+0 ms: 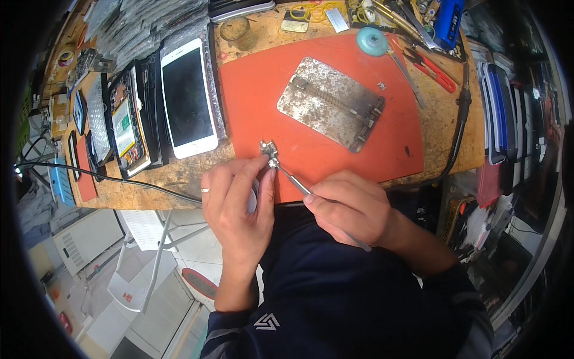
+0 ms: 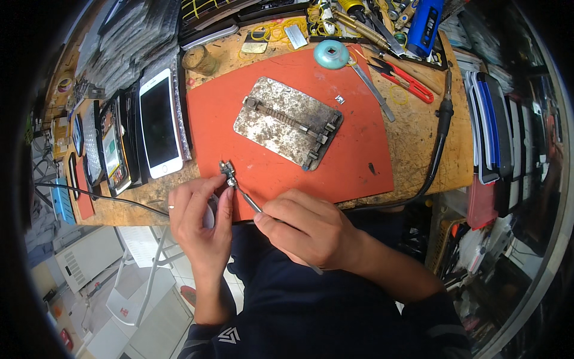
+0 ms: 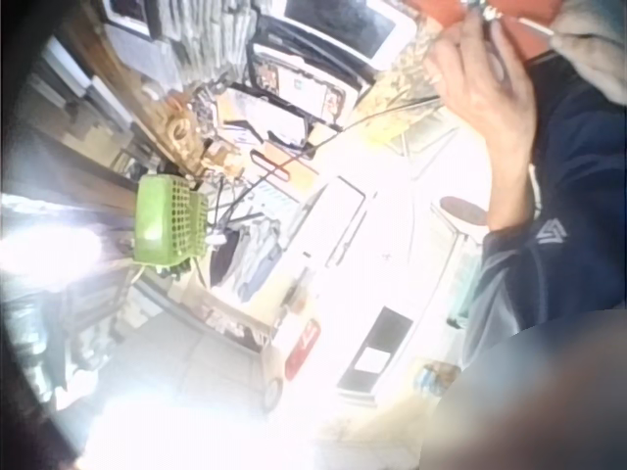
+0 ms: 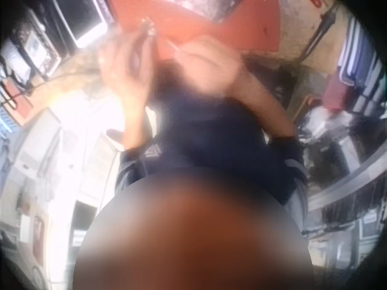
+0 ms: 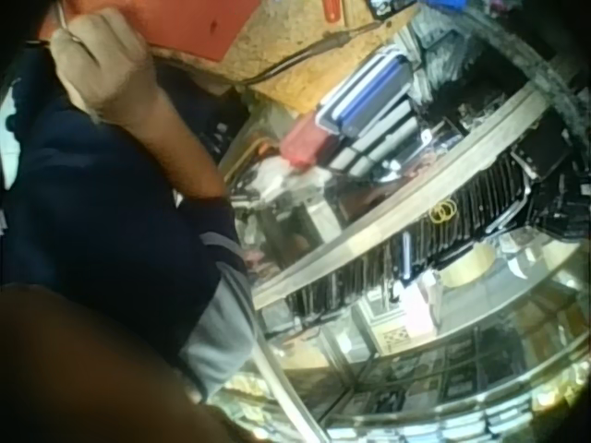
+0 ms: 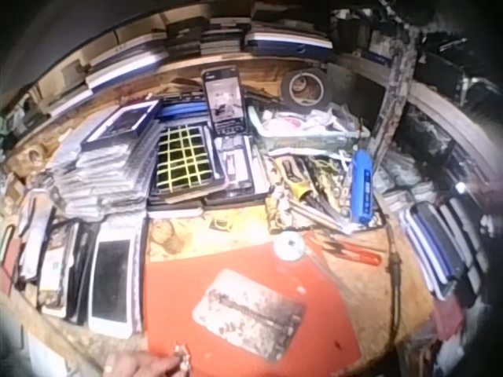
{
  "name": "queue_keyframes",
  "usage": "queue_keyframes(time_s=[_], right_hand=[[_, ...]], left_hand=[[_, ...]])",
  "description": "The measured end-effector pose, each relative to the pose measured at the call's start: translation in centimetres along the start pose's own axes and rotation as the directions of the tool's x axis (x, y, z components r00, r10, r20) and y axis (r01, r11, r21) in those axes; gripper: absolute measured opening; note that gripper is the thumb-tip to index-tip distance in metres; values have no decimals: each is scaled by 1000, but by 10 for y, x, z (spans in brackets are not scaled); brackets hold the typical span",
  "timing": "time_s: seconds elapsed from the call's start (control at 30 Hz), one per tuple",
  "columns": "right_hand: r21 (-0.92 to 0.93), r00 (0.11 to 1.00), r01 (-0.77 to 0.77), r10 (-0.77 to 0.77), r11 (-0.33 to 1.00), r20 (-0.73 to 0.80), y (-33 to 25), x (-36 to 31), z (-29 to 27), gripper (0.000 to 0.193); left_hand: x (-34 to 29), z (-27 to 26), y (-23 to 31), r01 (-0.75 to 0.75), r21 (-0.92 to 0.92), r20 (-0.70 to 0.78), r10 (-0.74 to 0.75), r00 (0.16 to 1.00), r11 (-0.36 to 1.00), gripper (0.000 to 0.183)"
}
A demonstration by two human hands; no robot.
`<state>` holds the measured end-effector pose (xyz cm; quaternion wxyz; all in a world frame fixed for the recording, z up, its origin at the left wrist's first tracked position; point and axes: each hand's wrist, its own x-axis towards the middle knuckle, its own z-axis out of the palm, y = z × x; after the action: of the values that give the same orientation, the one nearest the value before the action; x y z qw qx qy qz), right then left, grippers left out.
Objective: The person solders a small electronic component on a red mat using a soldering iron and solder wire, then switches to a hot air gun to reflow solder on the same component. The person uses tweezers to hold the component and applies flux from a small container.
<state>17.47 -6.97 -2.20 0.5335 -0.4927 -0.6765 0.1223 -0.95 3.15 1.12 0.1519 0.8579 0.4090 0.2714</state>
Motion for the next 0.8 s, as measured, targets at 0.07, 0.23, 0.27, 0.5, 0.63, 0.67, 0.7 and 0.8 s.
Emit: queue_keyframes(time_s=[0.07,0.23,0.27,0.5,0.63,0.67,0.7,0.8], right_hand=[[13,1000,-10,10,1000,-2,-2,1,-3,23],[20,998,-25,26,1000,-49,-8,13,-18,32],[-2,999,-20,20,1000,-44,-7,18,-20,32],[-168,983,143,-159,975,-89,37,94,-23,32],[-193,989,149,-148,970,22,66,133,-14,28],[-216,987,161,-151,963,59,69,137,-14,27],[-239,984,167,-149,956,93,71,139,-14,26],[-281,979,170,-129,944,158,69,138,-19,26]], left_hand=[[-2,1,-1,11,-11,-8,-11,1000,1000,30],[-7,3,-4,7,-77,-59,-11,998,997,26],[-8,4,-4,27,-99,-73,-34,997,995,25],[-21,6,-13,56,-225,-252,-114,961,973,23],[-29,12,-15,149,-356,-278,-257,926,922,23],[-30,14,-14,185,-438,-274,-327,904,879,23],[-31,16,-14,198,-435,-278,-340,898,878,23],[-32,18,-16,159,-411,-304,-300,904,898,23]])
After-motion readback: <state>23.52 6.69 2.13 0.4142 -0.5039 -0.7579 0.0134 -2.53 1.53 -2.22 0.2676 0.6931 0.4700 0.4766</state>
